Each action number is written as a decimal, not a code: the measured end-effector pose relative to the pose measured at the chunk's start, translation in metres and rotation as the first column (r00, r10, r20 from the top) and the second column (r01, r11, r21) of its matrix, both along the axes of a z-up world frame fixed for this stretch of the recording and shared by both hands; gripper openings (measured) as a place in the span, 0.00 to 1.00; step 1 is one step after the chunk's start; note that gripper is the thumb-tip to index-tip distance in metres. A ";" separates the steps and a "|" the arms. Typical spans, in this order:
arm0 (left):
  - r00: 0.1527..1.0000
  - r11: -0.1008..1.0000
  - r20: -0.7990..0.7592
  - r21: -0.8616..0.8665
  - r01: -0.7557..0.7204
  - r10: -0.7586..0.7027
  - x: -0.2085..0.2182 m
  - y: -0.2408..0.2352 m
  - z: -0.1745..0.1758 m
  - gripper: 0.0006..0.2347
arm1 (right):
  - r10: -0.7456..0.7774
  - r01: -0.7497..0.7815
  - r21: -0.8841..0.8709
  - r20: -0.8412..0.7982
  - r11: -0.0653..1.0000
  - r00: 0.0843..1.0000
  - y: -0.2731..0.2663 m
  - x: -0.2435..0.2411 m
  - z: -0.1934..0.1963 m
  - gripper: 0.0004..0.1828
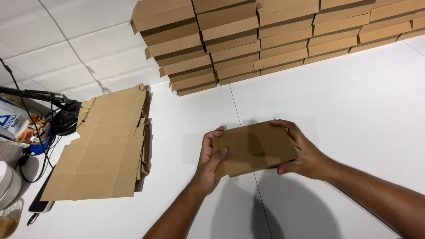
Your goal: The person repeatedly folds flat cardboard sheets into small rectangular boxes by hand and stacks them on a white countertop. The process includes folding side flaps, tucking tabs, and closing the top flaps to form each box.
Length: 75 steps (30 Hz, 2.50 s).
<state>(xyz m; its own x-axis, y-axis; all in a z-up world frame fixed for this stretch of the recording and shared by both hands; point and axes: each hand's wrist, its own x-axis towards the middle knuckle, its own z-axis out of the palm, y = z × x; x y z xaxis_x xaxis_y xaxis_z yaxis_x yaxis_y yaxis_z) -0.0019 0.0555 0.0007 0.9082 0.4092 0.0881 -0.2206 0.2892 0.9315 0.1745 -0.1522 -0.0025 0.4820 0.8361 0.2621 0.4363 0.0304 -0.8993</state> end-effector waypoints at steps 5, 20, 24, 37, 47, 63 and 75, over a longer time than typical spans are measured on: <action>0.993 0.945 -0.097 0.314 0.090 -0.063 -0.009 0.020 0.004 0.28 | 0.243 -0.239 -0.060 0.075 0.969 0.967 -0.009 0.016 0.013 0.87; 0.975 0.448 -0.218 0.868 0.216 -0.047 -0.017 0.010 0.023 0.44 | 0.305 -0.289 -0.143 0.105 0.947 0.947 -0.015 0.006 0.010 0.46; 0.979 0.454 -0.199 0.868 0.200 -0.050 -0.016 0.012 0.021 0.37 | 0.298 -0.279 -0.178 0.089 0.943 0.950 -0.014 0.004 0.019 0.43; 0.986 0.325 -0.168 0.933 0.152 0.022 -0.018 0.001 0.032 0.33 | 0.296 -0.231 -0.240 0.287 0.943 0.911 -0.013 -0.001 0.025 0.46; 0.984 0.483 -0.134 0.858 0.173 -0.116 -0.015 0.009 -0.001 0.38 | 0.231 -0.184 -0.211 0.228 0.960 0.946 -0.010 0.011 -0.013 0.44; 0.960 0.623 -0.278 0.748 0.229 -0.019 -0.013 -0.007 0.007 0.28 | 0.152 -0.165 -0.118 -0.111 0.979 0.982 -0.006 0.007 0.000 0.28; 1.000 0.818 -0.012 0.574 0.017 -0.013 -0.020 -0.038 0.005 0.26 | -0.025 -0.089 -0.239 -0.437 0.967 0.899 -0.016 -0.020 0.033 0.39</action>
<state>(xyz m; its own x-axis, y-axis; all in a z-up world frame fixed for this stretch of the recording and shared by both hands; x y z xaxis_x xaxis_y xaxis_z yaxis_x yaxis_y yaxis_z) -0.0216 0.0173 0.0053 0.9154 0.2728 0.2960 -0.2131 -0.2955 0.9313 0.1545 -0.1682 0.0307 0.4716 0.8627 -0.1827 0.0042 -0.2094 -0.9778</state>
